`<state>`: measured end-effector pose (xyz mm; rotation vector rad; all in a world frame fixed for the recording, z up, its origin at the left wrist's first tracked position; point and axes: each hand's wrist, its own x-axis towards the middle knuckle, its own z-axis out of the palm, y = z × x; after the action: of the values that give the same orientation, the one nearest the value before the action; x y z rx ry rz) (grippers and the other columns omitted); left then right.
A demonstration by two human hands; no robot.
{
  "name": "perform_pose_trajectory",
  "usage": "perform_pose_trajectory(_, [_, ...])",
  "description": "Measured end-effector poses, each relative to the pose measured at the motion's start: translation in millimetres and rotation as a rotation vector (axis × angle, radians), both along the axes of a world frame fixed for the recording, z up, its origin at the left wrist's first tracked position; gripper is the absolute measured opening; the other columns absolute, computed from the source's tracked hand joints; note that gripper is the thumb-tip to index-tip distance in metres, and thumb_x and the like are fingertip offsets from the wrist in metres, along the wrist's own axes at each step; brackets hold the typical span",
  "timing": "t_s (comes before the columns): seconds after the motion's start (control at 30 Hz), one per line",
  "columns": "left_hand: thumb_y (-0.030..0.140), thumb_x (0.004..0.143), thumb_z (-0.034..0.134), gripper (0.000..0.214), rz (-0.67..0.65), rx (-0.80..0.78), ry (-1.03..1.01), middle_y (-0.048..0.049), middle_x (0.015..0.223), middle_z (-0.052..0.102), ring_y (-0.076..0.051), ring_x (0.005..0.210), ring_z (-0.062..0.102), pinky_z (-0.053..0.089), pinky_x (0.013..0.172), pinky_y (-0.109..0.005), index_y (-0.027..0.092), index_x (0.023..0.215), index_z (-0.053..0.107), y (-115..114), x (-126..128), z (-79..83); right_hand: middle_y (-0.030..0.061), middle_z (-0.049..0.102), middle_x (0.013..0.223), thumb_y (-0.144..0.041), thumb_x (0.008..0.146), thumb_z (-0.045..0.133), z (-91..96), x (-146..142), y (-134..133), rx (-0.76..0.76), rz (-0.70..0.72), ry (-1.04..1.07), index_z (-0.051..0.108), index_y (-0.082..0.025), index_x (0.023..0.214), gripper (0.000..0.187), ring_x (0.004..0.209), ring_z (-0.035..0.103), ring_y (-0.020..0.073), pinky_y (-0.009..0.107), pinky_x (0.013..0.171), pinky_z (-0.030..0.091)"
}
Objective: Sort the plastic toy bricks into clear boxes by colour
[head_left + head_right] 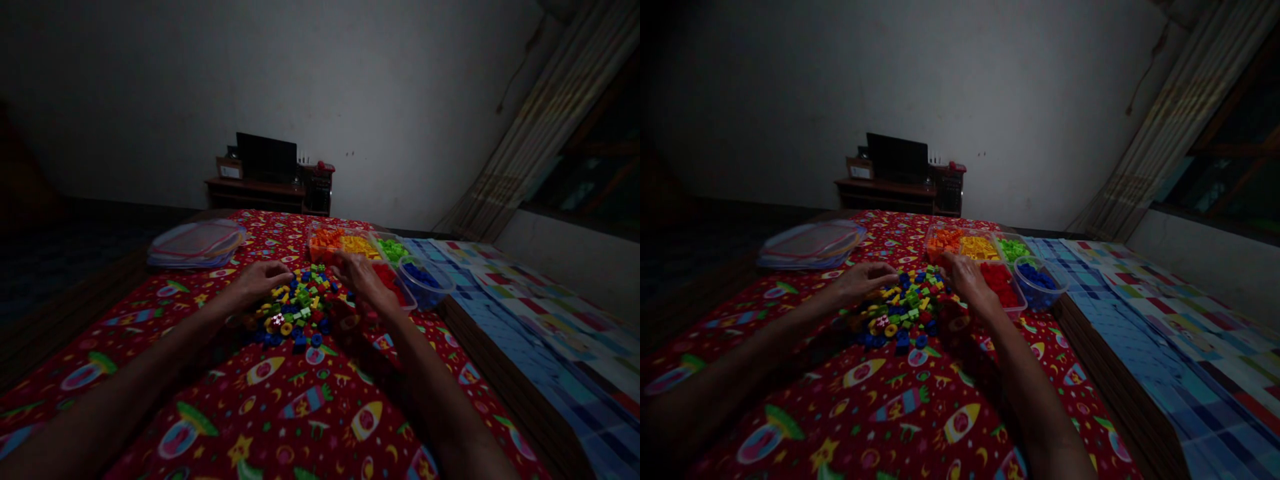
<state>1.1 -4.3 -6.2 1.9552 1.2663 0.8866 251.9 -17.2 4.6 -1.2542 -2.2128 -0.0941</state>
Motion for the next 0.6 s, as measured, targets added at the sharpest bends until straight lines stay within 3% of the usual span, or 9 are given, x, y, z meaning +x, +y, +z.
perform_pose_trajectory(0.1, [0.062, 0.06, 0.062, 0.047, 0.013, 0.068, 0.071, -0.0049, 0.078, 0.071, -0.022, 0.075, 0.064, 0.049, 0.069, -0.03, 0.018, 0.074, 0.069, 14.3, -20.8, 0.4, 0.0126, 0.066, 0.098, -0.024, 0.089, 0.049, 7.3, 30.4, 7.7, 0.009, -0.259, -0.056, 0.059, -0.013, 0.114, 0.029, 0.086, 0.057, 0.0197, 0.029, 0.077, 0.04])
perform_pose_trajectory(0.2, [0.058, 0.063, 0.06, 0.043, 0.015, 0.107, 0.165, -0.006, 0.082, 0.073, -0.023, 0.078, 0.065, 0.05, 0.071, -0.031, 0.019, 0.077, 0.07, 24.4, -36.1, -6.1, 0.0145, 0.066, 0.102, -0.023, 0.088, 0.048, 11.4, 52.4, 9.2, -0.076, -0.473, -0.107, 0.062, -0.013, 0.11, 0.028, 0.092, 0.057, 0.0228, 0.031, 0.079, 0.04])
perform_pose_trajectory(0.33, [0.047, 0.069, 0.057, 0.034, -0.004, 0.136, 0.337, -0.0055, 0.085, 0.073, -0.023, 0.079, 0.066, 0.049, 0.07, -0.029, 0.02, 0.082, 0.073, 25.2, -35.1, -16.6, 0.0146, 0.065, 0.1, -0.02, 0.087, 0.046, 16.3, 54.6, 7.1, -0.091, -0.55, -0.11, 0.064, -0.013, 0.108, 0.028, 0.096, 0.056, 0.0243, 0.032, 0.08, 0.04])
perform_pose_trajectory(0.43, [0.038, 0.074, 0.056, 0.027, -0.158, 0.205, 0.405, -0.0047, 0.089, 0.073, -0.021, 0.083, 0.065, 0.048, 0.074, -0.027, 0.021, 0.083, 0.074, 19.5, -22.2, -19.5, 0.0122, 0.065, 0.091, -0.016, 0.089, 0.041, 18.0, 29.2, 2.7, -0.057, -0.376, -0.087, 0.064, -0.014, 0.104, 0.028, 0.085, 0.057, 0.0213, 0.03, 0.076, 0.04])
perform_pose_trajectory(0.53, [0.03, 0.079, 0.054, 0.022, -0.327, 0.303, 0.453, -0.0053, 0.09, 0.072, -0.019, 0.086, 0.063, 0.047, 0.078, -0.026, 0.021, 0.08, 0.074, 16.7, -12.3, -26.7, 0.009, 0.065, 0.088, -0.012, 0.088, 0.04, 6.9, -12.1, -4.9, -0.079, 0.006, -0.087, 0.064, -0.014, 0.1, 0.027, 0.079, 0.056, 0.0173, 0.027, 0.073, 0.04])
perform_pose_trajectory(0.6, [0.022, 0.08, 0.052, 0.022, -0.322, 0.367, 0.483, -0.0064, 0.088, 0.07, -0.018, 0.083, 0.062, 0.047, 0.076, -0.026, 0.02, 0.08, 0.074, 19.4, -12.4, -37.9, 0.009, 0.064, 0.096, -0.012, 0.086, 0.047, -7.7, -37.5, -9.5, -0.072, 0.282, -0.126, 0.063, -0.014, 0.103, 0.023, 0.088, 0.056, 0.017, 0.026, 0.078, 0.04])
